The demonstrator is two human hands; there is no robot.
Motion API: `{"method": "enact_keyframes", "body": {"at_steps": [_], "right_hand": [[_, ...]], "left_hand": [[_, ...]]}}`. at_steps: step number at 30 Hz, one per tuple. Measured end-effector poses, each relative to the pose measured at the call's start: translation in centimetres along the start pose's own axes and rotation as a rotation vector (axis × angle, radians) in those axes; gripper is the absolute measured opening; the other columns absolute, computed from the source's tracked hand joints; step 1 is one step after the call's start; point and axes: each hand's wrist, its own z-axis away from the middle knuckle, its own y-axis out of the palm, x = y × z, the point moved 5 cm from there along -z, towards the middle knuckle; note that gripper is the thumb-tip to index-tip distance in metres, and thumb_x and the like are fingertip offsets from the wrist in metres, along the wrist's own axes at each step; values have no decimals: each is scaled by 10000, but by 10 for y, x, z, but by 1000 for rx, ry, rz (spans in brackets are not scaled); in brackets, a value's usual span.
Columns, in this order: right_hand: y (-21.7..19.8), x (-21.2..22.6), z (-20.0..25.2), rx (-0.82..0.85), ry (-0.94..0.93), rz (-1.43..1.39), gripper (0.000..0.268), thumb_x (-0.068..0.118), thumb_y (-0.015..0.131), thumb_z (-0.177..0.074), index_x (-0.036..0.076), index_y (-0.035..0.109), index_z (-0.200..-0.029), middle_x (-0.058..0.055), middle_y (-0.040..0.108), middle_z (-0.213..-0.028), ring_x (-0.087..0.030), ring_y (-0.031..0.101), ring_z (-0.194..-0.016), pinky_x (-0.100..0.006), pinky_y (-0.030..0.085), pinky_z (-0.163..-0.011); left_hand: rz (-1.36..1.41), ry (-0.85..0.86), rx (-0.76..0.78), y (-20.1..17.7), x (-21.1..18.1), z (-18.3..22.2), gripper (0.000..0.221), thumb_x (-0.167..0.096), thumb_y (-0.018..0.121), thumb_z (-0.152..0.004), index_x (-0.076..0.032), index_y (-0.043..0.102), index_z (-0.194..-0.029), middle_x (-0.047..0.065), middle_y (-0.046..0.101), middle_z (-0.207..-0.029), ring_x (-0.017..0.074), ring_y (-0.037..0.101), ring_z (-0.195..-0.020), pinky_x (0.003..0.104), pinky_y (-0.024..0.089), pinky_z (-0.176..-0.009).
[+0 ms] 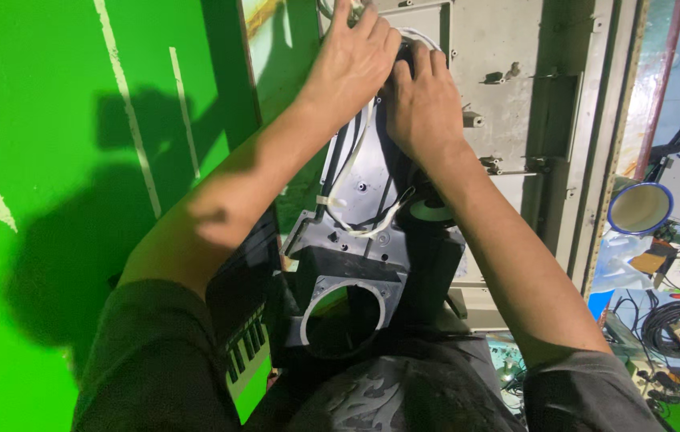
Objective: The person manipulates internal components of a disassembled electronic keyboard, handling plastic housings and wire connectors by hand.
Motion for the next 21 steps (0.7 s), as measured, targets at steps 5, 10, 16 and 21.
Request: {"method": "enact_keyframes", "body": {"at_steps": [5, 10, 16, 21], "right_hand": [[-3, 4, 0, -28, -8, 33, 306, 221, 629, -1016, -41, 633, -1176, -289, 505, -1403, -439, 489, -1226, -483, 447, -1030], [-2, 4, 0, 21, 31, 51, 285, 197, 615, -995, -31, 620, -1166, -267, 490, -1446, -412, 494, -1245, -465, 463, -1033], [1, 5, 1, 12, 15, 55, 329, 258, 617, -1032, -38, 602, -1175, -293, 483, -1431, -425, 486, -1256, -465, 452, -1022], [6, 5, 3, 24, -2, 102, 339, 262, 613, -1038, -43, 588, -1184, -305, 482, -1434, -427, 483, -1272, -463, 438, -1054]], "left_hand": [[-23, -74, -76, -7, 1, -1, 205, -190, 599, -944, -43, 636, -1083, 156, 654, -1081, 316, 544, -1269, 642, 266, -1097], [26, -179, -40, 0, 8, -2, 280, -118, 646, -882, -5, 641, -1138, 161, 640, -1151, 316, 526, -1239, 664, 261, -1099], [256, -248, -163, -19, 20, 20, 219, -58, 665, -908, -52, 679, -1126, 77, 616, -1316, 310, 473, -1362, 727, 143, -1140], [485, -494, -229, -42, 35, 51, 65, -173, 720, -985, -123, 723, -1027, 32, 607, -1334, 321, 448, -1364, 774, 13, -1150]]}}
